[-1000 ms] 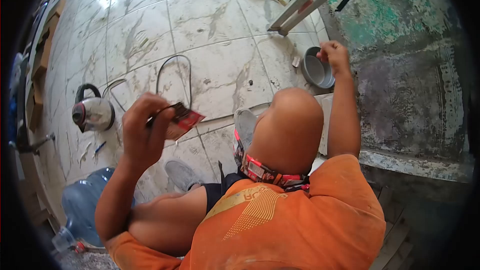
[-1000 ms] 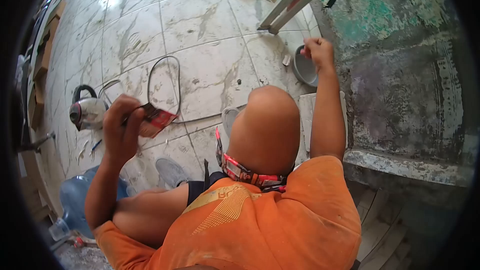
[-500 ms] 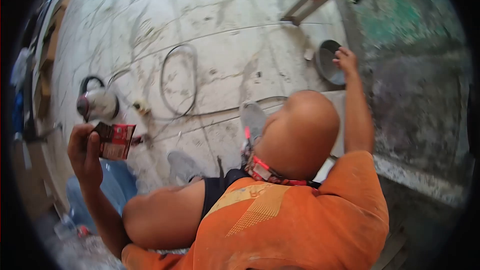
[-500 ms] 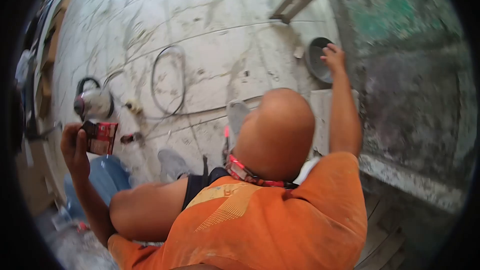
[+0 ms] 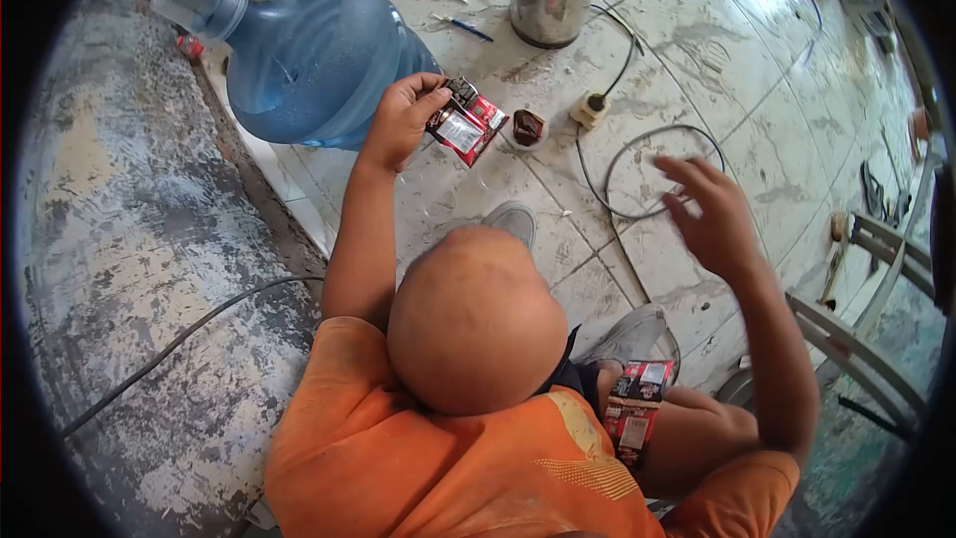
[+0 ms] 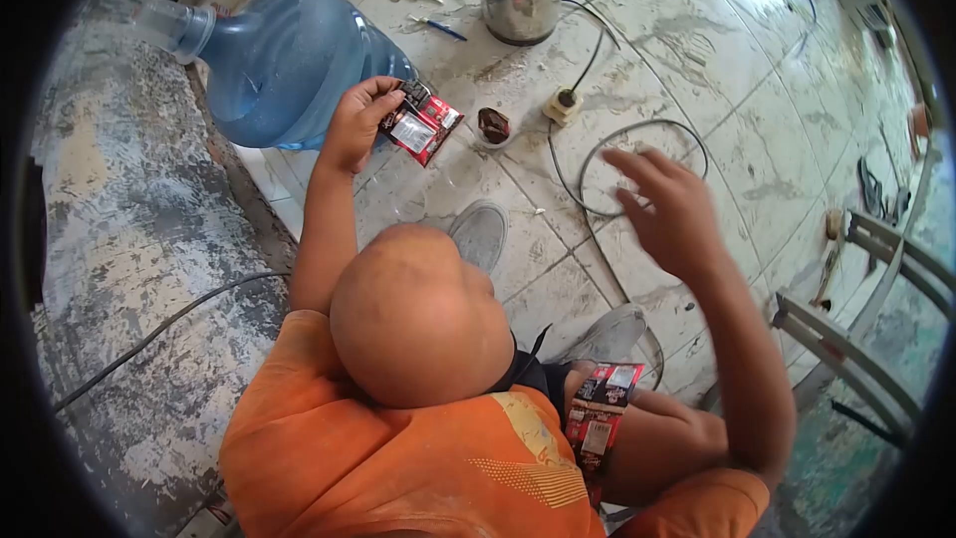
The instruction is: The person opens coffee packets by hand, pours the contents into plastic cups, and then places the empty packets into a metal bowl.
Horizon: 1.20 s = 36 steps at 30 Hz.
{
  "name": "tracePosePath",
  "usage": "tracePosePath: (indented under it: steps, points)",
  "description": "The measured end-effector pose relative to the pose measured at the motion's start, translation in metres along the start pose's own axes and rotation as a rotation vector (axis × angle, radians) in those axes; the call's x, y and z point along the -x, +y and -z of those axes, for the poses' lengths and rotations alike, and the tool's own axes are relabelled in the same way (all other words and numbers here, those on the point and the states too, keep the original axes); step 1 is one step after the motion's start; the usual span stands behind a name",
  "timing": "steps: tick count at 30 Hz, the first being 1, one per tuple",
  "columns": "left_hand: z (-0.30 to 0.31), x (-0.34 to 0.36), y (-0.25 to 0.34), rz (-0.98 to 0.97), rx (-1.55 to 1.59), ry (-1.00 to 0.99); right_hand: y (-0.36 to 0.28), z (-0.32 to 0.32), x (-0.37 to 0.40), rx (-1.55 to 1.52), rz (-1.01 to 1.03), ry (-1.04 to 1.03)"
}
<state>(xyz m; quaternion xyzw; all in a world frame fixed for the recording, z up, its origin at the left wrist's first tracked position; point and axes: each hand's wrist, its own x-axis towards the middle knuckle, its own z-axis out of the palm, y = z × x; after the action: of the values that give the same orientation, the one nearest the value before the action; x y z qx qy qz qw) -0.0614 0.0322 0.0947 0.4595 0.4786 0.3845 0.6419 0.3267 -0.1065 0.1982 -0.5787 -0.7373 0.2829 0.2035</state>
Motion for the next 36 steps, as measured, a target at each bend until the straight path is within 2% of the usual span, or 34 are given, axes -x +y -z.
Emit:
tracePosePath:
  steps: [1, 3, 8, 13, 15, 16, 18, 25, 28, 31, 33, 34, 36]
  points:
    - [0.004, -0.005, -0.012, 0.004, 0.016, 0.012, 0.000, -0.026, -0.027, 0.092, 0.121, 0.031]
    - [0.005, -0.016, -0.033, 0.114, 0.170, 0.009, -0.011, -0.073, -0.073, 0.197, 0.234, 0.037]
    - [-0.005, -0.042, -0.069, 0.265, 0.253, -0.014, -0.013, -0.164, -0.130, 0.161, 0.184, -0.050]
    - [0.001, -0.059, -0.099, 0.398, 0.232, -0.012, 0.004, -0.211, -0.127, 0.020, 0.096, 0.092]
    - [0.000, -0.063, -0.103, 0.380, 0.007, 0.015, 0.009, -0.221, -0.128, -0.017, 0.096, 0.125]
    - [-0.003, -0.062, -0.101, 0.385, 0.008, 0.012, 0.011, -0.223, -0.129, -0.049, 0.106, 0.165]
    - [-0.009, -0.061, -0.093, 0.338, -0.187, 0.101, 0.012, -0.222, -0.136, -0.059, 0.104, 0.180]
    - [0.002, -0.062, -0.083, 0.279, -0.291, 0.142, 0.009, -0.215, -0.170, -0.084, 0.123, 0.343]
    - [0.001, -0.058, -0.077, 0.200, -0.263, 0.127, 0.019, -0.214, -0.183, -0.115, 0.086, 0.317]
    - [-0.003, -0.050, -0.075, 0.102, -0.420, 0.186, 0.024, -0.212, -0.189, -0.138, 0.015, 0.271]
    - [-0.007, -0.050, -0.085, -0.313, -0.664, 0.269, 0.027, -0.209, -0.195, -0.194, 0.003, 0.229]
    - [-0.010, -0.049, -0.081, -0.329, -0.671, 0.278, 0.027, -0.208, -0.198, -0.197, 0.019, 0.239]
    - [-0.015, -0.045, -0.072, -0.152, -0.622, 0.259, 0.028, -0.208, -0.201, -0.182, 0.008, 0.207]
